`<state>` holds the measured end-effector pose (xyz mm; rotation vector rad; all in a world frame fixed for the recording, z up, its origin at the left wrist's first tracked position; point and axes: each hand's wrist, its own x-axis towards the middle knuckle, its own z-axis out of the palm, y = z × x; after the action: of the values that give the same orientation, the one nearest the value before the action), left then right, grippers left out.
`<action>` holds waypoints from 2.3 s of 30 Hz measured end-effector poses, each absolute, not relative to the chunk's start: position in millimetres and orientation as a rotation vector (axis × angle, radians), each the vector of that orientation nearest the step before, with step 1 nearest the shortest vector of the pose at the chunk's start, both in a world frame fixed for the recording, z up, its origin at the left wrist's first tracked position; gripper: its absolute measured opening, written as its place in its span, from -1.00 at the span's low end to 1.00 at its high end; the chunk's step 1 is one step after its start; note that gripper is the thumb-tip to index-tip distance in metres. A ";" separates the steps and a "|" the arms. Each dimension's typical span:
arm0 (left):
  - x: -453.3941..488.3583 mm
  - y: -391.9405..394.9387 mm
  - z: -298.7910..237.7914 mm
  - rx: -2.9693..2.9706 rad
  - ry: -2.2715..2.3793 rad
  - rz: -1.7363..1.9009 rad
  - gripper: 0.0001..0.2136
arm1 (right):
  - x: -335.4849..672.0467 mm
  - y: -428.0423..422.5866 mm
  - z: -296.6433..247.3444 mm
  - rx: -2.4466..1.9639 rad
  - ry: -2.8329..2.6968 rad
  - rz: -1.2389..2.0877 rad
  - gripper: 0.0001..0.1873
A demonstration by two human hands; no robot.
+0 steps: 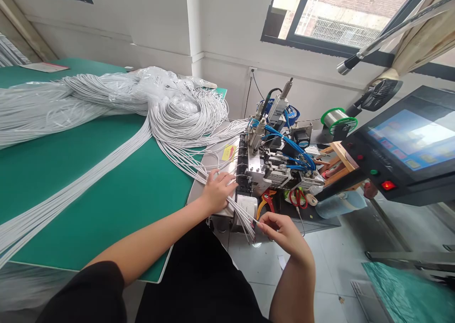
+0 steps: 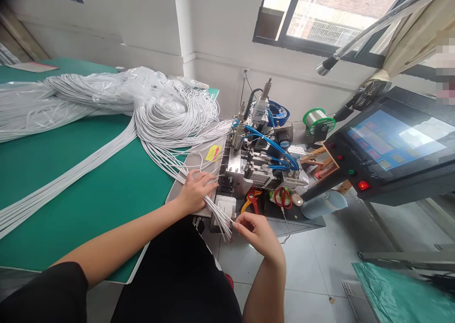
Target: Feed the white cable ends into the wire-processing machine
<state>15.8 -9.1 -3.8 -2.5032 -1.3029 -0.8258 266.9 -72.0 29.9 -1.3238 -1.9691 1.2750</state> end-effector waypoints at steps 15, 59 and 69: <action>15.3 -7.1 -4.3 -2.545 -1.290 -0.831 -0.73 | 262.4 -72.7 27.7 -1.328 -1.937 1.251 -0.68; 13.0 -4.1 -3.5 -2.691 -1.159 -0.825 -0.71 | 259.3 -70.1 16.3 -1.365 -1.791 1.173 -0.63; 12.4 -9.7 3.8 -2.654 -0.735 -1.014 -0.75 | 251.8 -66.3 12.8 -1.336 -1.453 1.000 -0.67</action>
<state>12.4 -9.7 3.8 -2.6538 -0.7351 -1.0140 251.8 -66.3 12.8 -1.3358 -1.4526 0.9999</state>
